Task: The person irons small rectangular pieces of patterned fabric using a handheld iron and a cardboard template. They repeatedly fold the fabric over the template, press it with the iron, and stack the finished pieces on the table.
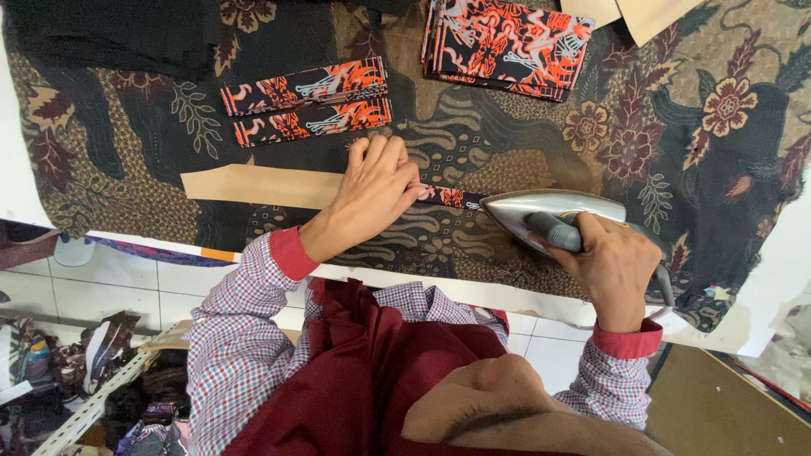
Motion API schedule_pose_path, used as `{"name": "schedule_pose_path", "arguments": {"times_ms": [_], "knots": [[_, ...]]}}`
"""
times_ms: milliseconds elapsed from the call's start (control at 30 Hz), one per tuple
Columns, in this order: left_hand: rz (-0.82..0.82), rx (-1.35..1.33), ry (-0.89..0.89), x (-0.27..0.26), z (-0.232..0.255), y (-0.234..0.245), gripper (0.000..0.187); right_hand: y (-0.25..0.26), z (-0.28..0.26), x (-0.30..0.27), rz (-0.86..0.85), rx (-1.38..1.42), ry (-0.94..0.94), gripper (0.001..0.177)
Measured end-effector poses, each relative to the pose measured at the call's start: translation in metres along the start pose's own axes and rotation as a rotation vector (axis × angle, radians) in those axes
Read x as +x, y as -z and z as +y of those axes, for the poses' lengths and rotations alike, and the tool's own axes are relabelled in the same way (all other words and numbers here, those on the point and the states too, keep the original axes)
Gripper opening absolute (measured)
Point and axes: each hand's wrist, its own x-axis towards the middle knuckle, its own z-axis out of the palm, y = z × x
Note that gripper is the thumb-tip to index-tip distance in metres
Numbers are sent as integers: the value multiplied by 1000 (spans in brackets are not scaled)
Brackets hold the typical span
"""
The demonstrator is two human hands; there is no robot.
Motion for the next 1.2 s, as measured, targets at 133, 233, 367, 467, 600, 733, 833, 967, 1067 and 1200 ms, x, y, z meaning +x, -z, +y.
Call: {"name": "schedule_pose_path", "arguments": {"times_ms": [133,233,367,467,600,733,833,967,1067,1200], "knots": [[42,-34,5,-1,-3,2,19,1,-1,0,-13,-12,-10,36],[44,-58,23,-1,-4,1,19,0,-1,0,-2,-25,1,35],[34,-47,37,0,-5,-1,19,-1,1,0,-7,-23,7,34],[53,-42,34,0,-5,-4,21,-1,1,2,-36,-33,2,35],[65,-24,32,-1,-4,-6,22,-4,-10,8,-27,-5,44,36],[74,28,36,-2,-4,-7,22,-8,-32,20,-20,4,97,37],[93,81,30,-4,-1,-8,21,-9,-52,31,17,47,162,39],[212,175,83,-11,3,-2,20,-9,-77,44,6,46,192,42],[301,126,88,-25,7,5,19,-8,-92,53,15,71,205,47],[310,65,31,-37,17,2,27,-7,-98,56,27,63,203,49]]}}
